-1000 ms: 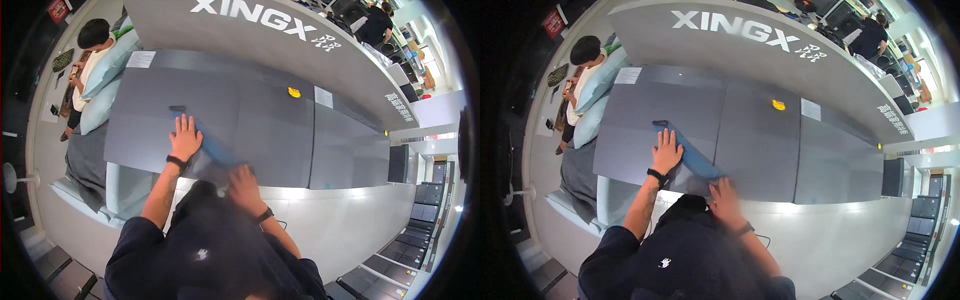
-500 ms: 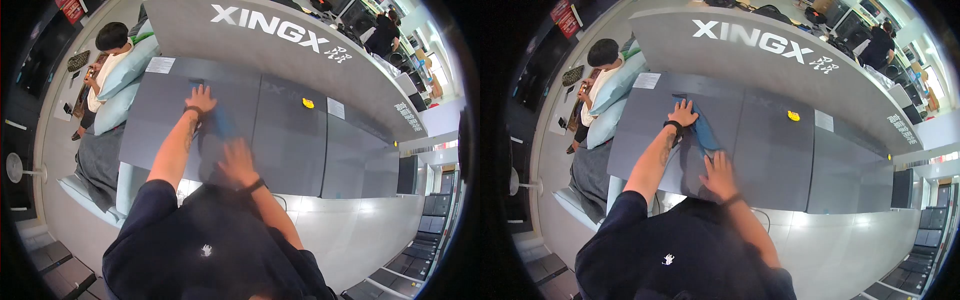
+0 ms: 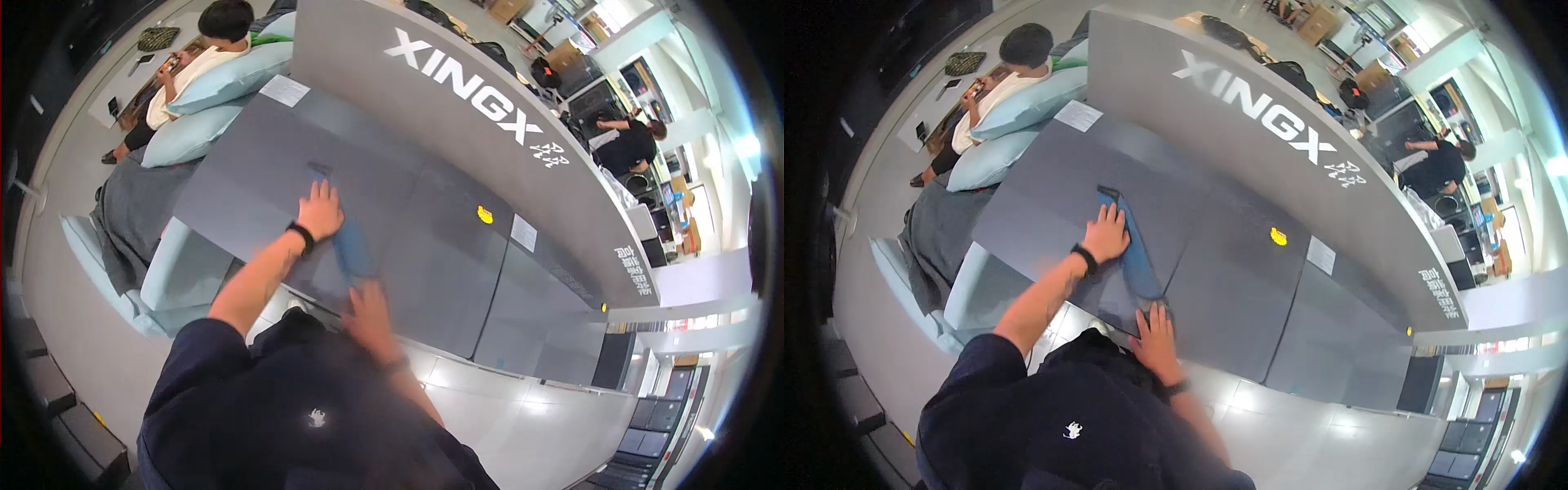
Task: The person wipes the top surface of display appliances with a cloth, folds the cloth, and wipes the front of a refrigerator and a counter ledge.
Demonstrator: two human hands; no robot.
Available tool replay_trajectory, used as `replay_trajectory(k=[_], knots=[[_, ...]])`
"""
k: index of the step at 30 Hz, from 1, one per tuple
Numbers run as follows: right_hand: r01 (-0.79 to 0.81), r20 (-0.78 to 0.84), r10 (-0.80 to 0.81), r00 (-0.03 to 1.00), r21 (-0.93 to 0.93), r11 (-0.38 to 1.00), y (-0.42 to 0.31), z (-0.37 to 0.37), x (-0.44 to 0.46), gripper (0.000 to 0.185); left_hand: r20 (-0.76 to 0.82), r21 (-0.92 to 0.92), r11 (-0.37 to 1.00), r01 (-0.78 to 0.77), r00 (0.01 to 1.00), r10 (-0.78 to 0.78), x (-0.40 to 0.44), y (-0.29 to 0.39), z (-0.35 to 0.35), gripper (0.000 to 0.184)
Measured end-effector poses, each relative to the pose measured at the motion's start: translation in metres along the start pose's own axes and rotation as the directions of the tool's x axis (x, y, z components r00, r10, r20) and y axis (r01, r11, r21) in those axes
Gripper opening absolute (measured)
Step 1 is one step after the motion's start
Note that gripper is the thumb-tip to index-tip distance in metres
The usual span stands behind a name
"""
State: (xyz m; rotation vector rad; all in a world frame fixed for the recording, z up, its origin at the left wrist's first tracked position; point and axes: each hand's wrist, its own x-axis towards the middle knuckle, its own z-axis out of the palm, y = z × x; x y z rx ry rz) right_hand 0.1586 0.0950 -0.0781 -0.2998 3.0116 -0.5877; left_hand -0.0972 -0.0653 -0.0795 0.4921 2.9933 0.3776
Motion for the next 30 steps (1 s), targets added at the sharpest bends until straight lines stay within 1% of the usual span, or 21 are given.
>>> replay_trajectory(k=[2, 3, 6, 9, 11, 12, 15, 16, 18, 20, 23, 24, 27, 30], knots=[[0.041, 0.127, -0.040, 0.991, -0.010, 0.999, -0.002, -0.004, -0.030, 0.071, -0.080, -0.035, 0.999, 0.000, 0.997, -0.003, -0.051, 0.006, 0.010, 0.063], [0.063, 0.185, -0.060, 0.981, -0.013, 0.998, -0.002, -0.005, -0.042, 0.071, -0.044, -0.067, 0.998, 0.011, 0.999, -0.014, -0.075, 0.010, 0.007, 0.063], [0.126, 0.082, -0.127, 0.988, 0.023, 0.992, 0.031, 0.044, -0.082, 0.070, 0.038, -0.108, 0.994, 0.023, 0.999, -0.019, -0.121, 0.014, -0.005, 0.064], [0.047, 0.160, -0.064, 0.985, 0.109, 0.993, 0.005, 0.002, -0.059, 0.065, 0.100, -0.115, 0.993, 0.014, 0.995, -0.002, -0.128, 0.009, -0.001, 0.067], [0.023, 0.240, -0.020, 0.970, -0.010, 1.000, -0.006, -0.015, -0.042, 0.066, 0.123, -0.099, 0.995, 0.009, 0.992, 0.003, -0.115, 0.008, -0.007, 0.067], [0.015, 0.278, 0.005, 0.961, -0.071, 0.997, -0.008, -0.018, -0.033, 0.067, 0.103, -0.084, 0.996, -0.005, 0.995, 0.014, -0.105, 0.005, -0.008, 0.068], [0.037, 0.188, -0.013, 0.982, -0.125, 0.992, 0.002, 0.002, -0.021, 0.068, 0.083, -0.050, 0.998, -0.034, 0.996, 0.038, -0.068, -0.004, -0.003, 0.068], [0.026, 0.163, -0.006, 0.987, -0.119, 0.993, 0.001, 0.003, -0.018, 0.070, 0.093, -0.047, 0.998, -0.039, 0.995, 0.043, -0.049, -0.009, -0.004, 0.068], [0.007, 0.119, 0.005, 0.993, -0.102, 0.995, 0.001, 0.003, -0.004, 0.073, 0.152, 0.023, 0.999, -0.029, 0.988, 0.025, -0.011, -0.015, -0.010, 0.070], [0.032, 0.164, -0.019, 0.986, -0.079, 0.996, 0.004, -0.003, 0.009, 0.078, 0.299, -0.021, 0.999, -0.030, 0.953, 0.035, 0.023, -0.020, -0.032, 0.070], [0.064, 0.164, -0.060, 0.985, -0.020, 0.998, 0.018, -0.007, 0.031, 0.085, 0.481, -0.046, 0.998, -0.034, 0.875, 0.052, 0.071, -0.025, -0.058, 0.071], [0.069, 0.161, -0.069, 0.985, 0.006, 0.998, 0.019, -0.012, 0.038, 0.087, 0.521, -0.006, 0.999, -0.045, 0.852, 0.042, 0.085, -0.025, -0.062, 0.071], [-0.002, 0.183, -0.010, 0.983, 0.066, 0.998, 0.019, -0.019, 0.062, 0.092, 0.495, 0.023, 0.997, -0.075, 0.867, 0.054, 0.124, -0.034, -0.049, 0.072], [-0.071, 0.119, 0.052, 0.992, 0.168, 0.983, 0.010, -0.025, 0.090, 0.096, 0.487, 0.022, 0.998, -0.057, 0.872, 0.039, 0.153, -0.032, -0.035, 0.071]])
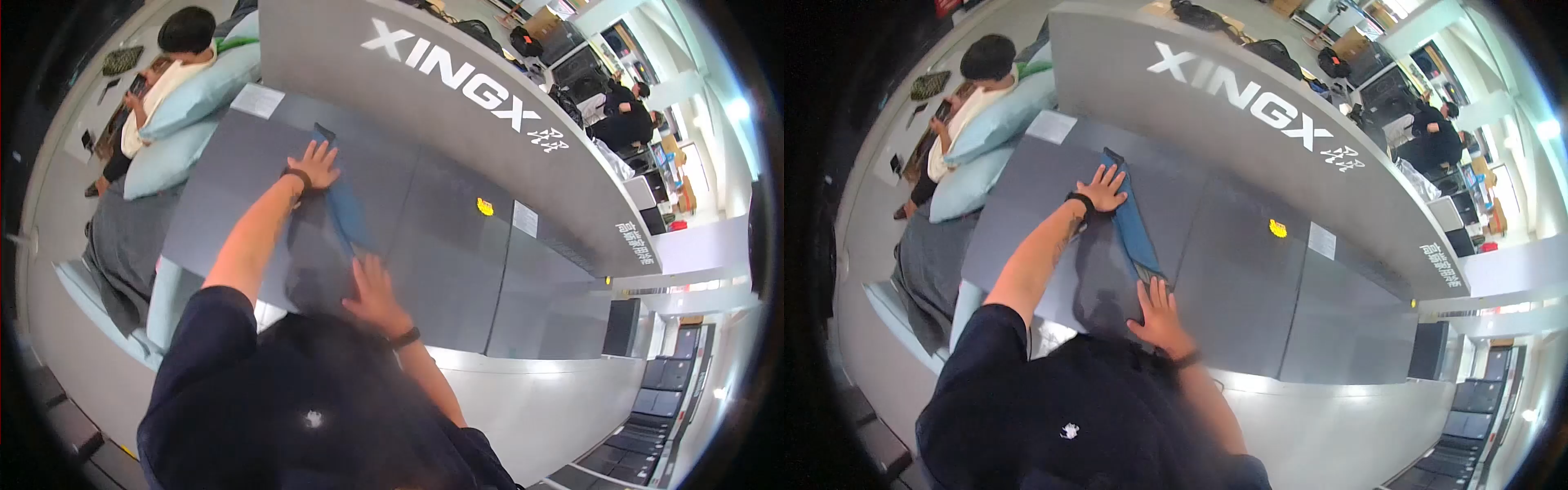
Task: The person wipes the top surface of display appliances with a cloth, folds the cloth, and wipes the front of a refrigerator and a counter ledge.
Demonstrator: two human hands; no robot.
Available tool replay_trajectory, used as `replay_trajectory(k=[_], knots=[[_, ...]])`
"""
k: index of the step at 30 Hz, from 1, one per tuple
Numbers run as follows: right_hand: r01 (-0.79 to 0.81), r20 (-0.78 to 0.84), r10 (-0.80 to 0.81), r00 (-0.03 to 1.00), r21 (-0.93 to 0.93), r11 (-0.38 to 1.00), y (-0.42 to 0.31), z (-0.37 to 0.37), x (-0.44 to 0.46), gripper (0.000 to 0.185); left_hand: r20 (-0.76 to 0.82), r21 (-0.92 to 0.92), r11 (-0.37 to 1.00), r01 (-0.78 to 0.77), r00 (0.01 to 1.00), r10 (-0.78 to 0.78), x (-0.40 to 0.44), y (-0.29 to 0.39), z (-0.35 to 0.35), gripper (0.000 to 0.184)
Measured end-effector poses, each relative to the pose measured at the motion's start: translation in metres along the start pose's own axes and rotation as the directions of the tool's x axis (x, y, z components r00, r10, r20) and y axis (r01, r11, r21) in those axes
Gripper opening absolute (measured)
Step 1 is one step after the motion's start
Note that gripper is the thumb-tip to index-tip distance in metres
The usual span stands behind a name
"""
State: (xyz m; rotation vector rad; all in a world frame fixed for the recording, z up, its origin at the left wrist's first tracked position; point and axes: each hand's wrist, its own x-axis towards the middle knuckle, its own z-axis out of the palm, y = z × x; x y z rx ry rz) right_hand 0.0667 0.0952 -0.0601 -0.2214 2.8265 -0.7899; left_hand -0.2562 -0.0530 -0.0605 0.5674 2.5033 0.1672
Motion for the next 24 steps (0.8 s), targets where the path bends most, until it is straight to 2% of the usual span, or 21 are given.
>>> replay_trajectory(k=[2, 5, 9, 14, 17, 18, 21, 24], knots=[[0.006, -0.014, -0.006, 1.000, 0.009, 1.000, 0.004, 0.001, 0.016, 0.097, -0.010, -0.030, 0.999, 0.029, 1.000, -0.029, 0.005, 0.001, -0.018, 0.071], [-0.025, 0.014, 0.027, 1.000, -0.075, 0.997, -0.003, 0.003, 0.031, 0.096, -0.027, 0.114, 0.994, -0.001, 1.000, 0.004, 0.029, -0.004, -0.030, 0.072], [-0.038, -0.006, 0.038, 0.999, -0.195, 0.980, 0.003, 0.004, 0.053, 0.091, -0.193, 0.065, 0.997, 0.031, 0.981, -0.018, 0.056, -0.002, -0.025, 0.071], [-0.076, 0.026, 0.080, 0.996, -0.131, 0.989, 0.000, -0.012, 0.073, 0.089, -0.181, 0.000, 0.997, 0.080, 0.980, -0.079, 0.066, 0.009, -0.034, 0.074], [-0.085, 0.045, 0.093, 0.995, -0.149, 0.985, 0.000, -0.024, 0.073, 0.091, -0.231, 0.030, 0.994, 0.110, 0.968, -0.100, 0.070, 0.014, -0.030, 0.071], [-0.087, 0.060, 0.096, 0.994, -0.145, 0.986, -0.006, -0.022, 0.071, 0.091, -0.247, -0.010, 0.992, 0.127, 0.961, -0.125, 0.067, 0.009, -0.029, 0.071], [-0.047, 0.003, 0.048, 0.999, -0.122, 0.991, 0.003, -0.013, 0.065, 0.090, -0.270, -0.107, 0.985, 0.133, 0.950, -0.158, 0.062, 0.024, -0.011, 0.072], [-0.006, -0.071, -0.002, 0.997, -0.099, 0.995, 0.022, 0.027, 0.056, 0.084, -0.273, -0.159, 0.977, 0.142, 0.945, -0.182, 0.032, 0.022, 0.007, 0.073]])
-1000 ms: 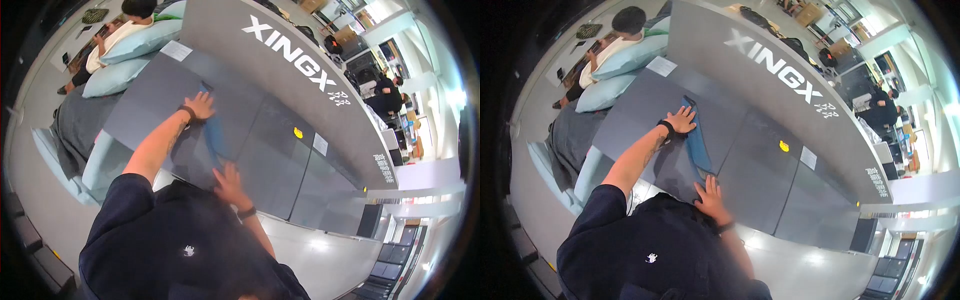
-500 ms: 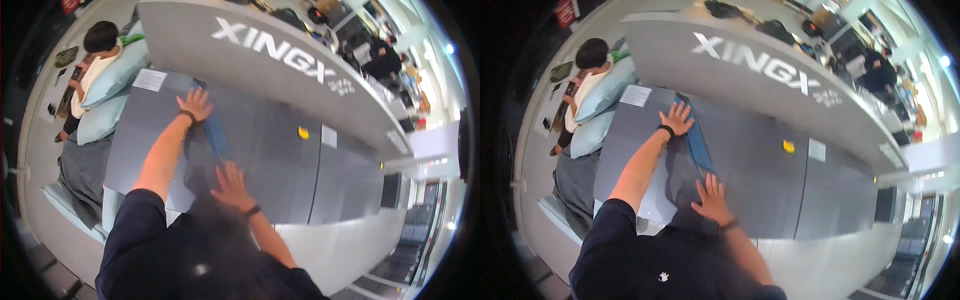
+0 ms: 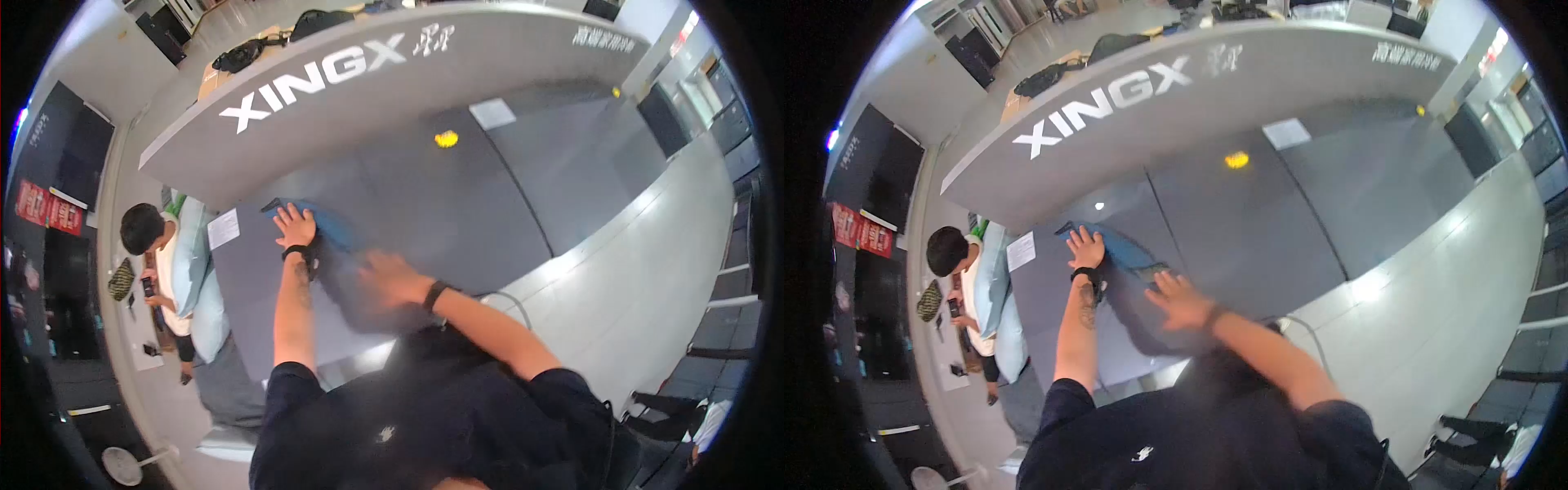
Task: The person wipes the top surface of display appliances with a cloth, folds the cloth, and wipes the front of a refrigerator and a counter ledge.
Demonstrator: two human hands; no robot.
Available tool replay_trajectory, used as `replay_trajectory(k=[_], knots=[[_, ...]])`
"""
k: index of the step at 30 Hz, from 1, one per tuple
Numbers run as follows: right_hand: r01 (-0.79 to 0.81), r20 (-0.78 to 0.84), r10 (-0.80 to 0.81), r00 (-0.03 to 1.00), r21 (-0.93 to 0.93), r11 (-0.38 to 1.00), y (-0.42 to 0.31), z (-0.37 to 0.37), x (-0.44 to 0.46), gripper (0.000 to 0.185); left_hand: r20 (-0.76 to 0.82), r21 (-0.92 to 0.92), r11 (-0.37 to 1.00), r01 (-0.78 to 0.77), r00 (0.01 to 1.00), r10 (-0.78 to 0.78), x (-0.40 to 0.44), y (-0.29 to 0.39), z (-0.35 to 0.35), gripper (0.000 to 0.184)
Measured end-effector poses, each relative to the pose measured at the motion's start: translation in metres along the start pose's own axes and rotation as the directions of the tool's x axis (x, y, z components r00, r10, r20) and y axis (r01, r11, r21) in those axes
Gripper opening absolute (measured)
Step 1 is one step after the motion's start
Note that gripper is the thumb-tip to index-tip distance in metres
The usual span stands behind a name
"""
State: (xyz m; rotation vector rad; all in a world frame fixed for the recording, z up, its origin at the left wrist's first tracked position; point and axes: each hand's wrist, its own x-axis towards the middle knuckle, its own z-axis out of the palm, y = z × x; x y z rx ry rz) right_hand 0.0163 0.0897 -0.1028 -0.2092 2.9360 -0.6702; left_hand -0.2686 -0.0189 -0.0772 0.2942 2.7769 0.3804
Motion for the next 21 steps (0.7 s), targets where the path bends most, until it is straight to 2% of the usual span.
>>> replay_trajectory(k=[3, 6, 8, 9, 11, 13, 14, 15, 17, 18, 21], knots=[[0.017, 0.019, -0.017, 1.000, 0.005, 1.000, -0.021, -0.038, -0.060, 0.076, -0.006, 0.028, 0.999, -0.038, 0.999, 0.038, -0.043, -0.011, 0.012, 0.073], [0.021, -0.057, -0.018, 0.998, 0.067, 0.998, -0.016, -0.029, -0.103, 0.063, 0.026, 0.016, 1.000, -0.026, 0.999, 0.026, -0.099, -0.015, 0.015, 0.073], [-0.050, -0.011, 0.053, 0.999, 0.151, 0.987, -0.014, -0.033, -0.122, 0.066, 0.026, -0.018, 1.000, -0.024, 0.999, 0.024, -0.134, -0.023, 0.027, 0.073], [-0.086, 0.020, 0.084, 0.996, 0.192, 0.978, -0.013, -0.037, -0.131, 0.068, 0.016, 0.000, 1.000, -0.016, 1.000, 0.016, -0.147, -0.019, 0.034, 0.073], [-0.186, 0.332, 0.141, 0.933, 0.108, 0.977, -0.022, -0.066, -0.133, 0.061, 0.002, 0.044, 0.999, 0.009, 1.000, -0.009, -0.178, -0.015, 0.041, 0.072], [-0.208, 0.283, 0.149, 0.947, 0.192, 0.959, -0.028, -0.076, -0.138, 0.053, 0.030, 0.117, 0.993, 0.027, 0.999, -0.031, -0.192, -0.006, 0.035, 0.072], [-0.169, 0.079, 0.152, 0.985, 0.322, 0.932, -0.032, -0.074, -0.143, 0.050, 0.038, 0.171, 0.984, 0.040, 0.998, -0.047, -0.195, 0.000, 0.028, 0.072], [-0.104, -0.126, 0.174, 0.977, 0.433, 0.896, -0.032, -0.073, -0.147, 0.046, 0.045, 0.220, 0.974, 0.052, 0.997, -0.064, -0.194, 0.006, 0.026, 0.073], [0.108, -0.379, -0.035, 0.925, 0.173, 0.979, -0.025, -0.057, -0.130, 0.045, -0.099, 0.158, 0.987, 0.005, 0.995, 0.011, -0.180, 0.000, 0.037, 0.075], [0.193, -0.484, -0.158, 0.861, 0.022, 0.981, -0.023, -0.046, -0.118, 0.045, -0.176, 0.135, 0.991, -0.026, 0.983, 0.050, -0.170, -0.003, 0.040, 0.076], [0.206, -0.398, -0.213, 0.892, -0.059, 0.977, -0.025, -0.018, -0.093, 0.053, -0.063, 0.020, 1.000, 0.006, 0.998, -0.005, -0.138, -0.004, 0.034, 0.079]])
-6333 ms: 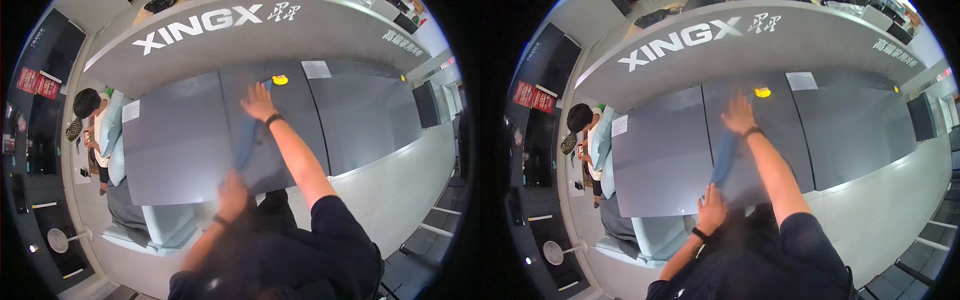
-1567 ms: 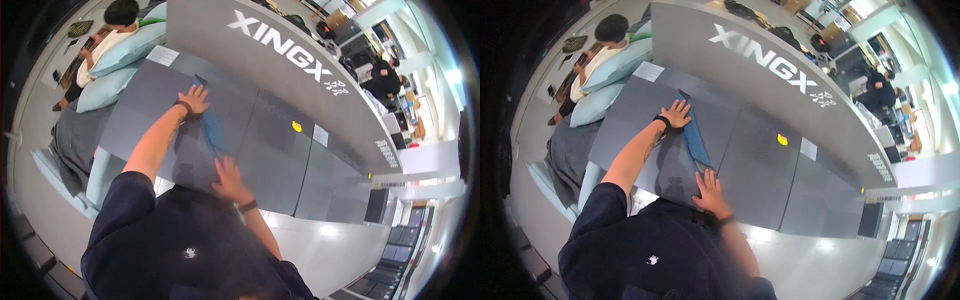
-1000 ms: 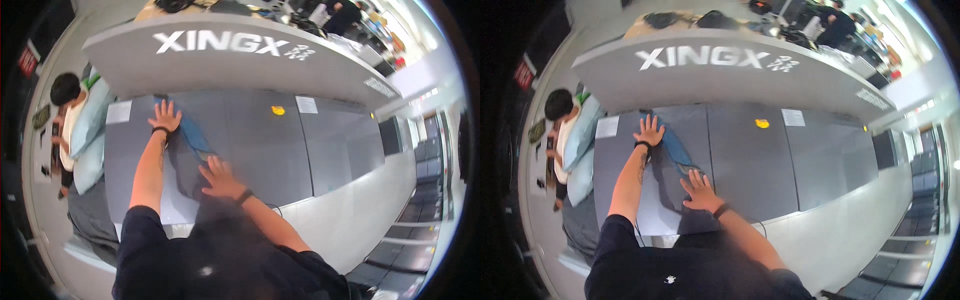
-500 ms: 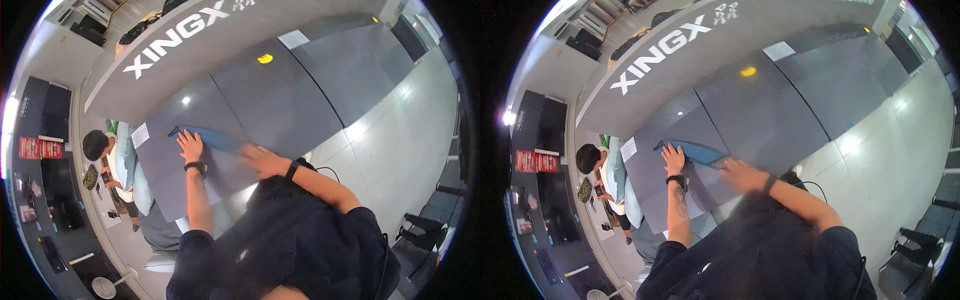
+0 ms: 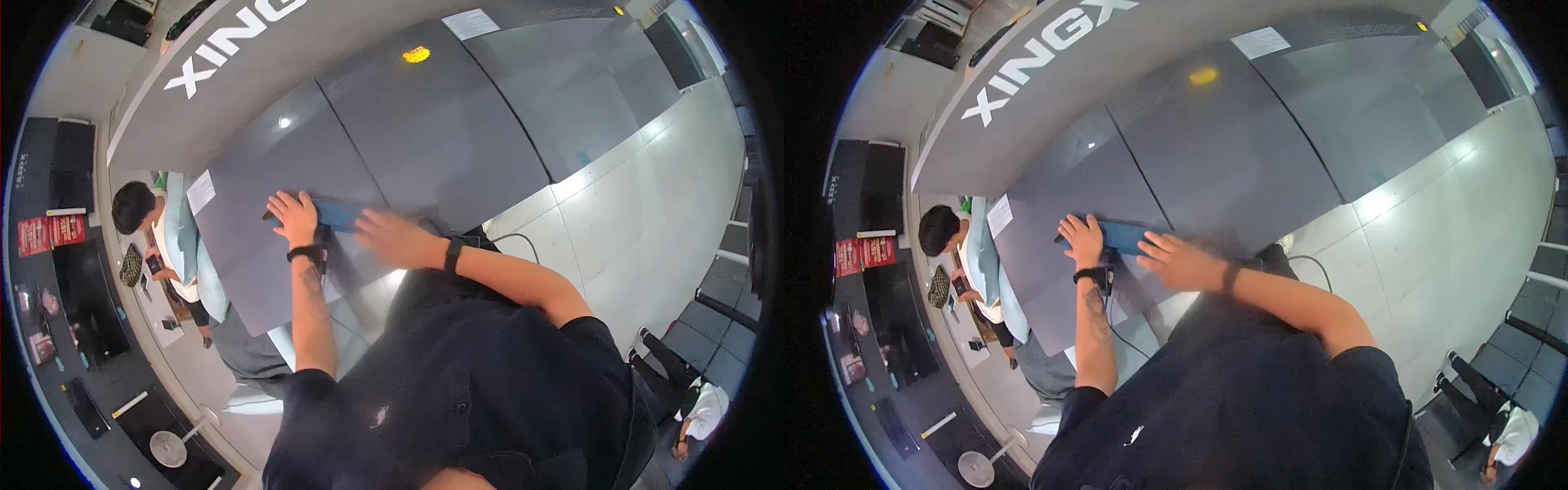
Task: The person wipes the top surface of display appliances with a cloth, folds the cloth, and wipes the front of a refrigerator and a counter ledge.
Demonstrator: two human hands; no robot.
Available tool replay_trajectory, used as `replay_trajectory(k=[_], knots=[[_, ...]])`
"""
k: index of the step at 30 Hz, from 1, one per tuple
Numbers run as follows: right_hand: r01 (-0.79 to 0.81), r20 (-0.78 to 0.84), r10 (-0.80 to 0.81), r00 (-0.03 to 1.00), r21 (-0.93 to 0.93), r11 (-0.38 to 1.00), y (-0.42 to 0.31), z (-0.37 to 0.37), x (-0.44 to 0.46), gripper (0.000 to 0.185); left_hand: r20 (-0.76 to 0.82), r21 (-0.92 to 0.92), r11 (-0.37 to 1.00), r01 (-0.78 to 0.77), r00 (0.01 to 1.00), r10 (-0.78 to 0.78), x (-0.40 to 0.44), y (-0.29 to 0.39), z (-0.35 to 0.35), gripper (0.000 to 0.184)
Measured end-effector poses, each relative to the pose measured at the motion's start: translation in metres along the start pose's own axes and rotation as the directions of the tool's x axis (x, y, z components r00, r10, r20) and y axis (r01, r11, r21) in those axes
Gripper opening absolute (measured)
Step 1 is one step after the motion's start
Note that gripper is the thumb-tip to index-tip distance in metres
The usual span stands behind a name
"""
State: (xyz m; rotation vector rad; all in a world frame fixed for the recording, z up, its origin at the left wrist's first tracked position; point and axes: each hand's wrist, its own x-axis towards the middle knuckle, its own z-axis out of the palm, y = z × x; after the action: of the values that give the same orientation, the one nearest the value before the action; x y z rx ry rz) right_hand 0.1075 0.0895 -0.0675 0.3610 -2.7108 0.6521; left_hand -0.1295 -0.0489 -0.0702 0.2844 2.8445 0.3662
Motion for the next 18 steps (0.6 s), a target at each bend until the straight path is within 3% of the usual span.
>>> replay_trajectory(k=[5, 9, 18], knots=[[-0.062, 0.055, 0.062, 0.997, 0.014, 0.998, 0.012, 0.021, 0.012, 0.058, -0.022, 0.027, 0.997, 0.068, 0.997, -0.067, 0.021, 0.006, 0.008, 0.081], [-0.123, 0.147, 0.108, 0.983, 0.094, 0.988, 0.011, 0.016, 0.025, 0.064, -0.036, 0.055, 0.998, 0.023, 0.999, -0.021, 0.033, 0.005, 0.007, 0.079], [-0.283, 0.023, 0.283, 0.959, -0.027, 0.959, 0.014, 0.047, 0.081, 0.070, -0.069, 0.032, 0.999, 0.031, 0.997, -0.029, 0.105, 0.006, -0.004, 0.078]])
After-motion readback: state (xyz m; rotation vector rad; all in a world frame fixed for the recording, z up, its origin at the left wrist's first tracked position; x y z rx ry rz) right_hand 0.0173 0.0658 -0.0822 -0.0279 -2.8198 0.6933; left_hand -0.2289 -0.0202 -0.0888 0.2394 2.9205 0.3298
